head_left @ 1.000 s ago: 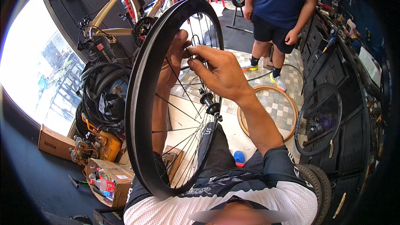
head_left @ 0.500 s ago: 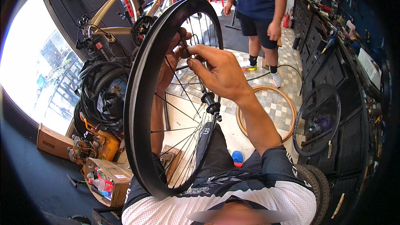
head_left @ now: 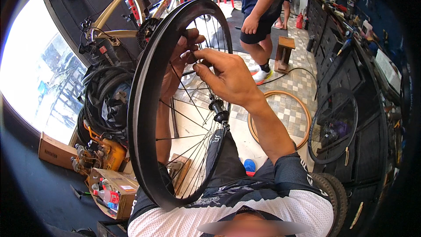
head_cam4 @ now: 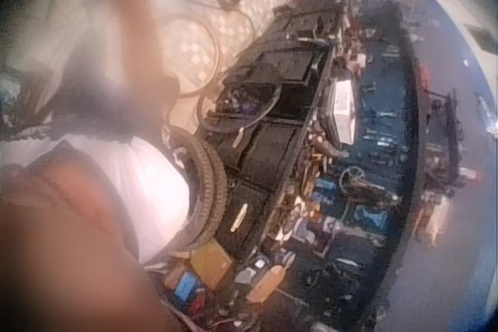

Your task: The person is lacing a bicycle wheel by hand, inserting spokes into the hub and rim and adjusting their tension. The person works on the wheel while seated on the floor in a bicycle repair shop.

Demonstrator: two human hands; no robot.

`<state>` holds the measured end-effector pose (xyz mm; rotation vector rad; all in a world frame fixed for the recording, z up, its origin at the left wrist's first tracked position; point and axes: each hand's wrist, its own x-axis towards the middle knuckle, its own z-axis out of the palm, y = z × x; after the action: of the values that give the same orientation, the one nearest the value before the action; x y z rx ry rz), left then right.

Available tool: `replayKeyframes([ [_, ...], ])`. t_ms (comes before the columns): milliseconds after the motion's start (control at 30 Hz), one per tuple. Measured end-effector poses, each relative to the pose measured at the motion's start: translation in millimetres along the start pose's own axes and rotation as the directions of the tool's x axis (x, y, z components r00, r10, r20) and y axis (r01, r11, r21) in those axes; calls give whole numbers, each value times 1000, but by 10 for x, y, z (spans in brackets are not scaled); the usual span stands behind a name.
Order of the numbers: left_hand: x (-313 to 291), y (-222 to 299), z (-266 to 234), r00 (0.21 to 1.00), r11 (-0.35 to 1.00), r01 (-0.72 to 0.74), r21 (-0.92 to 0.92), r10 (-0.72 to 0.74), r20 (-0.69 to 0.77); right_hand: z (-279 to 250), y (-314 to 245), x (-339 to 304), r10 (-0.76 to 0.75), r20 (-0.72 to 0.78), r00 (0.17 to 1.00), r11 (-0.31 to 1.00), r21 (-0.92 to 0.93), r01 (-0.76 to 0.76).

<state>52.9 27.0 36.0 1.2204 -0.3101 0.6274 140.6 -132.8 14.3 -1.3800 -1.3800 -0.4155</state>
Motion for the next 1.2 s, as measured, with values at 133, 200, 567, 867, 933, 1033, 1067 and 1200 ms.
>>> replayKeyframes([
  [133,51,-159,-87,999,998,-51,-28,50,-13,-83,-15,-38,47,14,999,999,-24,-47],
  [200,55,-99,-236,997,996,-82,-31,82,1,-32,-62,13,19,27,999,1000,-13,-19],
  [567,-37,86,-125,998,999,-13,34,11,59,-5,-116,4,-2,18,1000,1000,17,2],
  [867,76,-24,-149,993,996,29,-84,-19,117,-22,-20,-34,16,21,1000,998,-57,-15],
  [933,41,19,-72,992,998,48,-51,-42,120,-4,-7,-51,-16,-13,1000,999,-36,16],
  [1033,22,55,-5,994,998,54,24,-56,89,-4,14,-44,-5,-9,1000,1000,-21,5],
  [1067,2,120,45,997,998,29,59,-33,68,13,-4,-28,1,7,1000,1000,-13,-1],
  [1200,10,32,-60,1000,999,-27,34,27,11,28,-11,-39,43,37,998,998,-39,-42],
])
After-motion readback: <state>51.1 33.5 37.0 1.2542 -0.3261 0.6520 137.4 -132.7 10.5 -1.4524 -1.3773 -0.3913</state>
